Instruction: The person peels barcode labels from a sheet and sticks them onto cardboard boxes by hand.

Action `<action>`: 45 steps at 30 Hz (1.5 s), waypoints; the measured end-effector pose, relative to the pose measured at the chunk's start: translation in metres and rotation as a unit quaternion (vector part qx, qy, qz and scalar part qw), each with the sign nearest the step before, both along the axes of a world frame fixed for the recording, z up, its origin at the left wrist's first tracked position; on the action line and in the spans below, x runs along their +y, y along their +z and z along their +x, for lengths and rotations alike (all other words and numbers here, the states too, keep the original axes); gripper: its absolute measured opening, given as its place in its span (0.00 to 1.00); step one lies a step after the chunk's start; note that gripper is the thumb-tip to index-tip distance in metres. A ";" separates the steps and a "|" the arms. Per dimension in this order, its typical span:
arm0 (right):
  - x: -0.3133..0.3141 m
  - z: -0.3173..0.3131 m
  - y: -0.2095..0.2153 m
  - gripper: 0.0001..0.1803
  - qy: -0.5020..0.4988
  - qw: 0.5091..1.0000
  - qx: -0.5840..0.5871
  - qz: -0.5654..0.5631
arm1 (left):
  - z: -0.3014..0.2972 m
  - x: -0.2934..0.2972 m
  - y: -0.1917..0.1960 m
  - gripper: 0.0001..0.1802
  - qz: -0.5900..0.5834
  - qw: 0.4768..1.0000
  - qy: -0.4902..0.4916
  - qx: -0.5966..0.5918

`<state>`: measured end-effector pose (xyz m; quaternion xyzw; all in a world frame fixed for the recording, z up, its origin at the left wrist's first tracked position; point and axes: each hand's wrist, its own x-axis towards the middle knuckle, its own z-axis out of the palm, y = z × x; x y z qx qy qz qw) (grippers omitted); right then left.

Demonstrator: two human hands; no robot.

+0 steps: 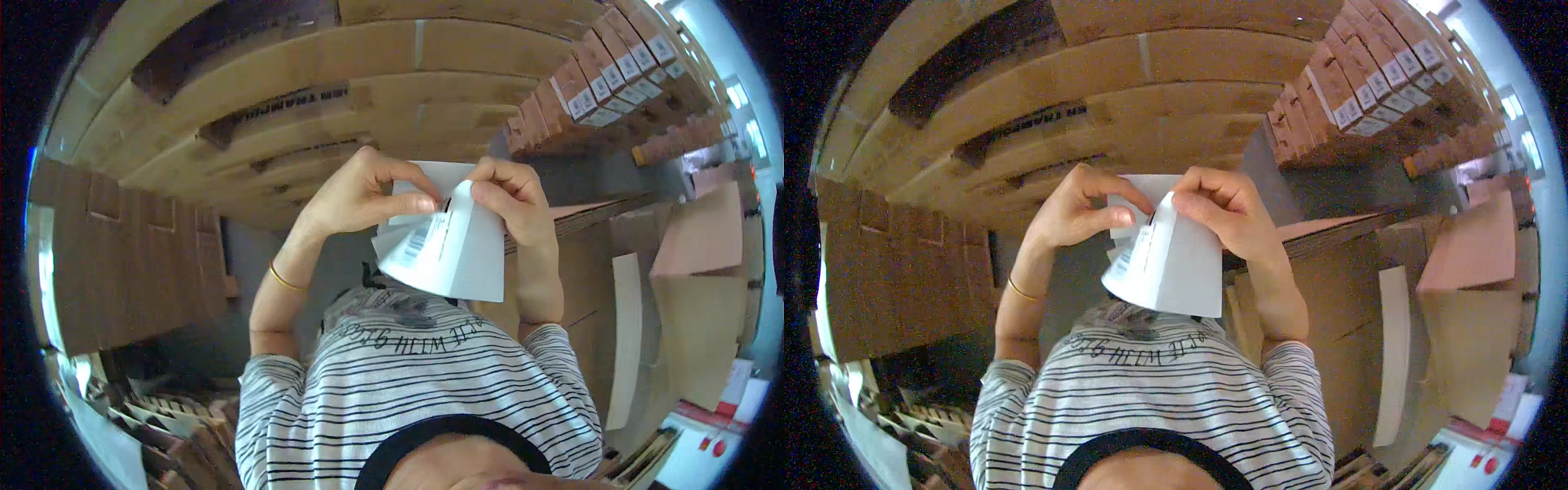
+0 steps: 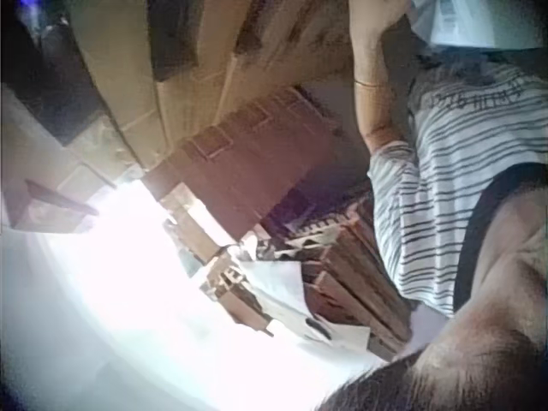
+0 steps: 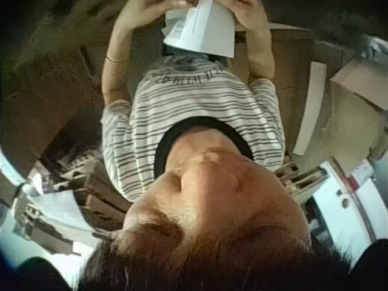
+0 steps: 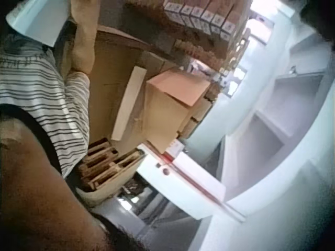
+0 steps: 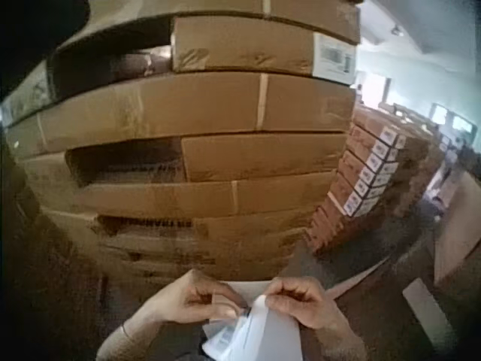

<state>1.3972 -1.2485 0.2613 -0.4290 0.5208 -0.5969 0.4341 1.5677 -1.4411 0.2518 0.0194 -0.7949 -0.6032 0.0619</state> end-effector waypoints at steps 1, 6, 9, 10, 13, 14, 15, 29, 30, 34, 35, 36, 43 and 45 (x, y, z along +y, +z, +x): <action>0.000 -0.003 0.001 0.05 -0.003 1.000 0.006 0.003 | 0.000 0.003 0.003 0.27 -0.038 0.999 0.007 0.037; 0.003 -0.015 -0.003 0.04 -0.052 0.996 0.037 -0.056 | -0.002 0.011 0.013 0.26 -0.092 0.991 0.056 0.075; 0.002 -0.024 -0.014 0.03 -0.060 0.991 0.037 -0.116 | -0.006 0.014 0.013 0.23 -0.092 0.986 0.090 0.110; 0.002 -0.027 -0.017 0.03 -0.058 0.990 0.049 -0.120 | -0.008 0.014 0.012 0.22 -0.096 0.982 0.100 0.129; 0.000 -0.037 -0.024 0.02 -0.053 0.987 0.044 -0.144 | -0.013 0.016 0.011 0.21 -0.098 0.980 0.121 0.121; -0.001 -0.040 -0.026 0.02 -0.044 0.986 0.044 -0.154 | -0.015 0.017 0.011 0.21 -0.102 0.980 0.123 0.118; -0.002 -0.042 -0.027 0.02 -0.037 0.985 0.026 -0.168 | -0.016 0.018 0.012 0.20 -0.101 0.980 0.125 0.116; -0.015 -0.072 -0.036 0.03 0.013 0.985 -0.001 -0.171 | -0.033 0.027 0.022 0.24 -0.135 0.977 0.157 0.043; -0.016 -0.067 -0.036 0.04 0.025 0.990 0.017 -0.136 | -0.022 0.027 0.025 0.24 -0.142 0.976 0.160 0.031; -0.018 -0.073 -0.033 0.05 0.035 0.987 -0.086 -0.129 | -0.025 0.033 0.030 0.24 -0.186 0.966 0.177 0.007; -0.017 -0.077 -0.032 0.05 0.045 0.988 -0.083 -0.126 | -0.028 0.035 0.031 0.24 -0.184 0.966 0.181 0.006; -0.017 -0.083 -0.033 0.05 0.043 0.987 -0.090 -0.125 | -0.034 0.037 0.030 0.25 -0.173 0.968 0.183 0.000; -0.008 -0.111 -0.050 0.06 -0.012 0.985 -0.099 -0.141 | -0.048 0.045 0.017 0.26 -0.162 0.961 0.200 0.098; -0.008 -0.117 -0.052 0.05 -0.027 0.984 -0.094 -0.152 | -0.047 0.046 0.019 0.31 -0.193 0.960 0.174 0.100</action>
